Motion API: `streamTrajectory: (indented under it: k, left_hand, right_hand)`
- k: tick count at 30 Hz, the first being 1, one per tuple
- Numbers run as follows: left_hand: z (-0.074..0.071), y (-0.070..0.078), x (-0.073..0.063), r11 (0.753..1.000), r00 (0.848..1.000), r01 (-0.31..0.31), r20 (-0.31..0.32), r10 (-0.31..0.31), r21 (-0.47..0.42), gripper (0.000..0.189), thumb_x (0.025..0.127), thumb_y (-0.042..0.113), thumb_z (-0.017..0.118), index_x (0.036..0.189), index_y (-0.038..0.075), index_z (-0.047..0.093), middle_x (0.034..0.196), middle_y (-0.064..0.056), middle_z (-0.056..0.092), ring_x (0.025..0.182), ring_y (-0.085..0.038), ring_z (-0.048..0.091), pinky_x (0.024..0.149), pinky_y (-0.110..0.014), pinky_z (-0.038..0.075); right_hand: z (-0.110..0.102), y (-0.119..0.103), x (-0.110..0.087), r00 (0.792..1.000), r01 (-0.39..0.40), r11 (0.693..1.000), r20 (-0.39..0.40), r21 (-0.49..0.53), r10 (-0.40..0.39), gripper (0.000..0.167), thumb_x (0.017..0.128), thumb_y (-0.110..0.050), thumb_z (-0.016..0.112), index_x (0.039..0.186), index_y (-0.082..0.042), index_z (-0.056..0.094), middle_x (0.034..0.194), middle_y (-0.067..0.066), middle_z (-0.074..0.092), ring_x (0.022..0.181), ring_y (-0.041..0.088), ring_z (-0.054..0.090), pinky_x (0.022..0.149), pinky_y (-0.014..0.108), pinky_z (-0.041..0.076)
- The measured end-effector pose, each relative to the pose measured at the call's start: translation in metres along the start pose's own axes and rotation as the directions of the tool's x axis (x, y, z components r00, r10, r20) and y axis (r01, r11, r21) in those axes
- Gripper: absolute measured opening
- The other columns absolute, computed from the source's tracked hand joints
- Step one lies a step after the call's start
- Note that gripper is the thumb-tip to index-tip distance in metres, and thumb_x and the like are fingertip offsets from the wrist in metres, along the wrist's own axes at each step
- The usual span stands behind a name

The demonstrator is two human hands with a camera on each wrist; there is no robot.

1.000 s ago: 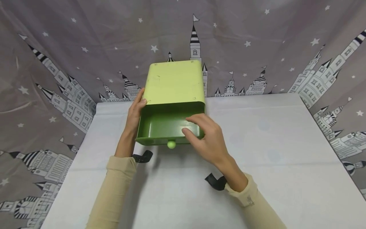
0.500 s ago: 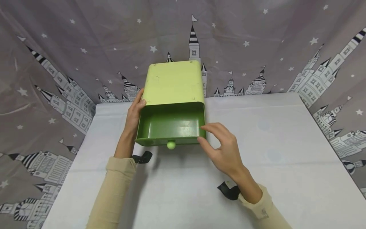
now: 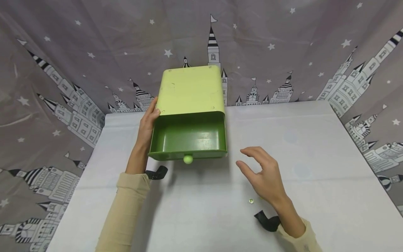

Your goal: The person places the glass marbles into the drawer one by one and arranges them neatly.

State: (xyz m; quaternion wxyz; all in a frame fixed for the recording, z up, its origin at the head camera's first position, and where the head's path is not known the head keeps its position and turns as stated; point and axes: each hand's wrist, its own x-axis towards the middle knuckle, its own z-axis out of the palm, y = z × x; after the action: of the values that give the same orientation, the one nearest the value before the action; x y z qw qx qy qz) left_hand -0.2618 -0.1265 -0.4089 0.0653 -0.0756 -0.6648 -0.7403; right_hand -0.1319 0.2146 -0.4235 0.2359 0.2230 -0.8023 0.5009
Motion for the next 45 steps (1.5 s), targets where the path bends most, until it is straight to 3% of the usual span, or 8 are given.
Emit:
streamTrajectory:
  k: [8, 17, 23, 30, 37, 45]
  left_hand:
    - [0.001, 0.000, 0.001, 1.000, 1.000, -0.010, 0.003, 0.010, -0.001, 0.062, 0.099, 0.025, 0.053, 0.156, 0.013, 0.032, 0.157, 0.000, 0.034, 0.139, -0.017, 0.035, 0.109, -0.039, 0.034]
    - [0.001, -0.001, 0.000, 1.000, 1.000, -0.001, -0.012, 0.002, 0.012, 0.060, 0.098, 0.026, 0.054, 0.155, 0.019, 0.035, 0.157, 0.003, 0.034, 0.140, -0.016, 0.034, 0.110, -0.039, 0.032]
    - [0.001, -0.002, -0.001, 1.000, 1.000, 0.010, -0.016, -0.010, 0.010, 0.060, 0.098, 0.026, 0.053, 0.155, 0.020, 0.035, 0.157, 0.003, 0.034, 0.140, -0.016, 0.035, 0.109, -0.038, 0.033]
    - [0.000, -0.002, 0.000, 1.000, 1.000, -0.002, -0.013, 0.002, 0.021, 0.061, 0.099, 0.027, 0.053, 0.156, 0.019, 0.034, 0.158, 0.005, 0.032, 0.142, -0.013, 0.031, 0.111, -0.038, 0.031]
    - [0.000, -0.001, 0.000, 1.000, 1.000, -0.007, -0.018, 0.007, 0.018, 0.063, 0.098, 0.027, 0.053, 0.157, 0.017, 0.032, 0.157, 0.004, 0.033, 0.141, -0.015, 0.032, 0.110, -0.039, 0.033]
    - [0.000, -0.002, -0.001, 1.000, 1.000, -0.019, -0.012, 0.019, 0.018, 0.061, 0.098, 0.028, 0.053, 0.156, 0.019, 0.035, 0.156, 0.003, 0.035, 0.140, -0.014, 0.034, 0.109, -0.040, 0.033]
  right_hand:
    - [-0.014, 0.015, -0.027, 0.998, -0.046, 0.997, 0.042, -0.062, 0.049, 0.040, 0.070, 0.013, 0.079, 0.106, -0.003, 0.072, 0.103, 0.004, 0.068, 0.098, 0.010, 0.060, 0.088, 0.015, 0.043]
    - [-0.024, 0.024, -0.053, 0.990, -0.123, 0.987, 0.060, -0.105, 0.129, 0.036, 0.073, 0.010, 0.080, 0.105, -0.005, 0.073, 0.104, 0.006, 0.069, 0.105, 0.001, 0.058, 0.092, 0.012, 0.040]
    - [-0.028, 0.029, -0.069, 0.985, -0.144, 0.982, 0.077, -0.125, 0.154, 0.037, 0.073, 0.009, 0.080, 0.103, -0.010, 0.074, 0.103, 0.001, 0.069, 0.104, 0.000, 0.058, 0.091, 0.010, 0.039]
    - [-0.029, 0.036, -0.087, 0.976, -0.187, 0.973, 0.090, -0.135, 0.200, 0.036, 0.071, 0.009, 0.082, 0.103, -0.006, 0.074, 0.104, 0.002, 0.069, 0.104, 0.000, 0.058, 0.091, 0.008, 0.038]
    - [-0.029, 0.042, -0.096, 0.971, -0.195, 0.969, 0.112, -0.151, 0.212, 0.034, 0.070, 0.010, 0.082, 0.102, -0.002, 0.074, 0.103, 0.001, 0.069, 0.102, -0.001, 0.057, 0.090, 0.007, 0.037]
    - [-0.027, 0.053, -0.101, 0.949, -0.226, 0.936, 0.155, -0.271, 0.274, 0.027, 0.071, 0.002, 0.084, 0.096, -0.003, 0.074, 0.098, -0.003, 0.069, 0.095, 0.001, 0.059, 0.087, 0.003, 0.036]
